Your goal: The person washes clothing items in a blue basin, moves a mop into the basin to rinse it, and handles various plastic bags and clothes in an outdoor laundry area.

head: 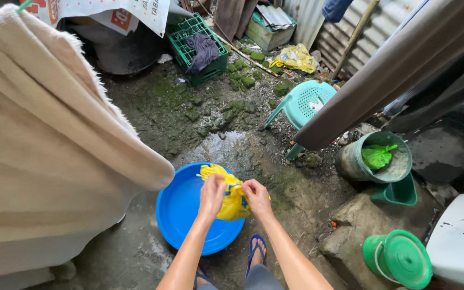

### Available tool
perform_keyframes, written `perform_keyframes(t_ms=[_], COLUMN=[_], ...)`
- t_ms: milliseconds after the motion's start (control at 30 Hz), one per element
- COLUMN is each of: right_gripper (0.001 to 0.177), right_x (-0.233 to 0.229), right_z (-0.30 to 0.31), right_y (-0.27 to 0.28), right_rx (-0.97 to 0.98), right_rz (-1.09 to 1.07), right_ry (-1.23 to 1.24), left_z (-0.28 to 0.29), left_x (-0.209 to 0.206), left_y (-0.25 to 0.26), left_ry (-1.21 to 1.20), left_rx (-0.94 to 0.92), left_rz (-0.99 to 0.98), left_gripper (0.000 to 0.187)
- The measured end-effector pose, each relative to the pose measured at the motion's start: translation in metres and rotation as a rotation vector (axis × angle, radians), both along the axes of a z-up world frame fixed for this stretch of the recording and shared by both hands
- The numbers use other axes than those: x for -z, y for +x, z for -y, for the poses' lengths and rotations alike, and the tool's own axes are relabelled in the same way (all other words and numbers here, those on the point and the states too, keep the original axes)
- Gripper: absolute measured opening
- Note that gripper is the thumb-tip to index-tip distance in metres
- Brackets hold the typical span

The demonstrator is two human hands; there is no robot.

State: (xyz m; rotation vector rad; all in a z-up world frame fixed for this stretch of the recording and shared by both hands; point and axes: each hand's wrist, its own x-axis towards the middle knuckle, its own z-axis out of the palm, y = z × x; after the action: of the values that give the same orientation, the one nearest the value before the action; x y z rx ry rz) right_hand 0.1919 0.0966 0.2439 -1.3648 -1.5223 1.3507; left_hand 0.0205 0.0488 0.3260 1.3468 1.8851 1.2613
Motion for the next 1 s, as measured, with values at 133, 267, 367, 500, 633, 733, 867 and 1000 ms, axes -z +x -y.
perform_keyframes(t_ms=[133, 267, 367, 500, 633, 733, 867, 1000], right_gripper=[0.014, 0.015, 0.016, 0.015, 0.015, 0.017, 0.025, 0.034], right_x=[-0.042, -0.080, -0.096, -0.074, -0.032, -0.030, -0.080, -0.118], right_z=[-0.015, -0.019, -0.012, -0.012, -0.012, -0.008, 0.019, 0.025], right_y=[-0.001, -0.004, -0.006, -0.004, 0.010, 0.008, 0.007, 0.003], right_rx=[-0.149, -0.265, -0.257, -0.204, -0.102, -0.090, -0.100, -0.204], right_rz=[-0.092, -0.067, -0.080, -0.160, -0.323, -0.345, -0.031, 0.116], right_ry=[-0.014, 0.162, 0.156, 0.164, -0.025, -0.094, 0.347, 0.613], left_z=[0.010, 0.003, -0.007, -0.021, -0.024, -0.016, -0.012, -0.012], left_x=[-0.014, -0.009, 0.008, 0.033, 0.042, 0.040, 0.042, 0.047], left_y=[0.025, 0.020, 0.018, 0.019, 0.009, 0.007, 0.000, -0.001], left_ry=[0.012, 0.187, 0.116, 0.060, -0.094, -0.213, -0.332, -0.380], left_rx=[-0.006, -0.045, -0.072, -0.059, 0.095, 0.152, 0.083, 0.063], left_rz=[0.070, -0.093, -0.005, -0.036, -0.041, -0.078, -0.029, -0.067], left_gripper=[0.036, 0.029, 0.025, 0.023, 0.026, 0.031, 0.039, 0.046])
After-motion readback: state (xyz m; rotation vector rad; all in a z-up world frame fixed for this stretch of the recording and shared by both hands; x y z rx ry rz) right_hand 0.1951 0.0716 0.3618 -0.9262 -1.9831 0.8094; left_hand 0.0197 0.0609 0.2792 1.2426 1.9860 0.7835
